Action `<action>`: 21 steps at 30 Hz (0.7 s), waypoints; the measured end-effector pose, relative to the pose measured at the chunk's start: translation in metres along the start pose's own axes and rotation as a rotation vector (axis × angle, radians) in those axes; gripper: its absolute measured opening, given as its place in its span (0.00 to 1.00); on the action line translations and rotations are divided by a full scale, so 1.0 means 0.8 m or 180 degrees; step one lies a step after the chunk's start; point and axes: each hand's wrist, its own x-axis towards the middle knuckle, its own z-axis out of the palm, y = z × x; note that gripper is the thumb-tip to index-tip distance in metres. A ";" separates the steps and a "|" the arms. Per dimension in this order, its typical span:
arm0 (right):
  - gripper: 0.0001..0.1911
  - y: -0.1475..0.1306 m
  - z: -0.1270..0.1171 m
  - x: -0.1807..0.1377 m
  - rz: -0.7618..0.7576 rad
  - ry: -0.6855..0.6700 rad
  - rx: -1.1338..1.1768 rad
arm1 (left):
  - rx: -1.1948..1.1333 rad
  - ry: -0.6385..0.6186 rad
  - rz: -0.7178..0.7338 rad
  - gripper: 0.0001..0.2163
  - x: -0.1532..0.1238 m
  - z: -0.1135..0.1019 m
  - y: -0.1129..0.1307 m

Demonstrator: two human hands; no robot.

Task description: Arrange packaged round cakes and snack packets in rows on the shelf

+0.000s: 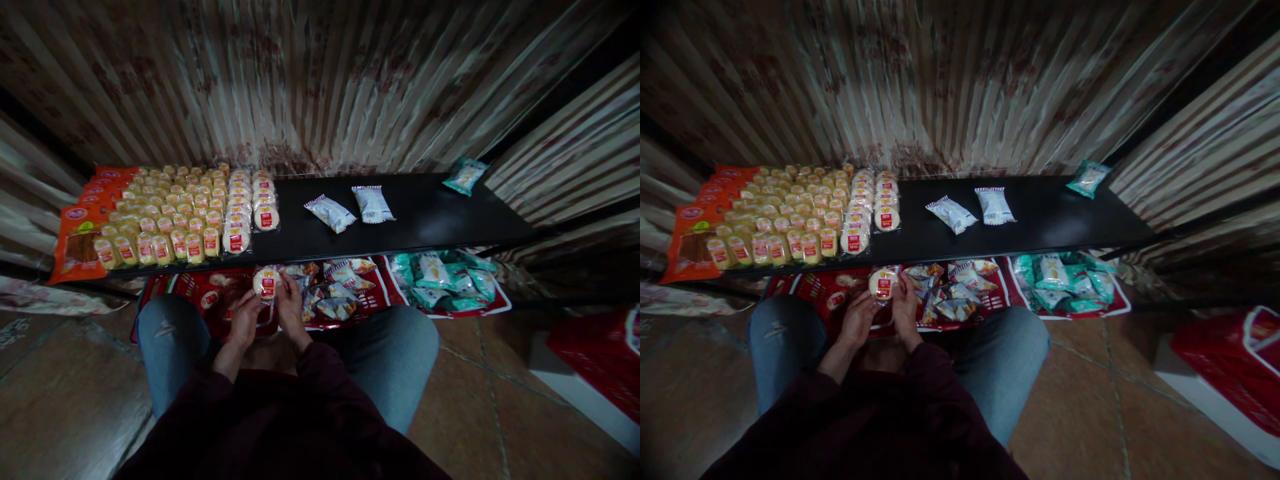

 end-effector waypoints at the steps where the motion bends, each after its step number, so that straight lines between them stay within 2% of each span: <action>1: 0.24 -0.001 -0.001 -0.001 -0.0001 0.0013 -0.0007 | -0.0017 0.0028 0.0004 0.13 0.000 0.001 -0.001; 6: 0.22 0.001 -0.005 -0.002 -0.0106 0.0086 -0.0173 | 0.0225 0.0100 0.0142 0.15 0.001 0.005 -0.007; 10: 0.21 0.000 -0.008 0.002 -0.0168 0.0080 -0.0254 | 0.0604 0.0058 0.0417 0.30 -0.001 0.011 -0.008; 12: 0.20 -0.002 -0.008 0.002 -0.0171 0.0100 -0.0230 | 0.0778 0.0114 0.0482 0.34 -0.003 0.014 -0.007; 21: 0.20 -0.010 -0.006 0.002 -0.0119 0.0128 0.0021 | 0.1157 0.0215 0.0558 0.32 -0.005 0.025 -0.005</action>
